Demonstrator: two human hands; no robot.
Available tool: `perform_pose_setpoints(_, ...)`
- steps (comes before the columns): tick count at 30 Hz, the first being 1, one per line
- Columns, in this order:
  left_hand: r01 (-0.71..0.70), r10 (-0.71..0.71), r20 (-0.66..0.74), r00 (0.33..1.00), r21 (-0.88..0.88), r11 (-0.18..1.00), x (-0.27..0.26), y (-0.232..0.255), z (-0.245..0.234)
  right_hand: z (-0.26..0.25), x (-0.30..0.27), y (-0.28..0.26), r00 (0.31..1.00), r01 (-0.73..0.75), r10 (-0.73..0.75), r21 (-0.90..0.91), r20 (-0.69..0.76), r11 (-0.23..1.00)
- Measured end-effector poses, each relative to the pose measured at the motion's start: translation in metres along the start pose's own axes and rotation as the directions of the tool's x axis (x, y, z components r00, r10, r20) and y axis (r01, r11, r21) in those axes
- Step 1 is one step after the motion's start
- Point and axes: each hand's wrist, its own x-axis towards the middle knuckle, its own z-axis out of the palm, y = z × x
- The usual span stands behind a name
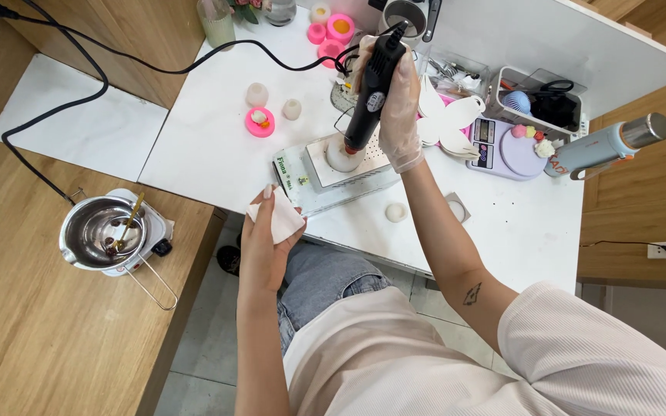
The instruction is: The person is melting wax, pouring it into molds, and smoothing it with a heat gun to create candles.
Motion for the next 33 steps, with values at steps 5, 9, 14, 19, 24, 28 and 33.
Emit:
perform_pose_setpoints(5, 0.087, -0.079, 0.046, 0.996, -0.22, 0.972, 0.0, -0.03, -0.02, 0.003, -0.002, -0.002, 0.999, 0.026, -0.024, -0.076, 0.025, 0.997)
perform_pose_setpoints(9, 0.12, -0.097, 0.1, 0.99, -0.261, 0.958, -0.001, -0.046, -0.031, 0.006, -0.003, -0.003, 0.998, 0.043, -0.038, -0.106, 0.053, 0.993)
perform_pose_setpoints(14, 0.122, -0.117, 0.041, 0.992, -0.167, 0.978, -0.012, -0.041, -0.021, 0.007, -0.009, -0.011, 0.995, 0.053, -0.039, -0.152, 0.092, 0.987)
perform_pose_setpoints(19, 0.109, -0.105, 0.037, 0.994, -0.123, 0.986, -0.012, -0.043, -0.02, 0.009, -0.01, -0.008, 0.995, 0.059, -0.052, -0.092, 0.084, 0.994)
perform_pose_setpoints(24, -0.086, 0.112, 0.006, 0.994, 0.686, 0.722, -0.057, 0.009, 0.016, 0.014, -0.015, -0.012, 0.999, 0.03, -0.032, -0.054, -0.037, 0.998)
perform_pose_setpoints(28, -0.608, 0.568, 0.453, 0.687, 0.786, 0.109, -0.141, 0.075, 0.054, 0.014, -0.019, -0.009, 0.997, 0.025, -0.029, -0.055, -0.07, 0.998)
perform_pose_setpoints(33, -0.61, 0.605, 0.617, 0.503, 0.75, -0.258, -0.225, 0.131, 0.1, 0.014, -0.021, -0.008, 0.995, 0.008, -0.014, -0.059, -0.101, 0.998)
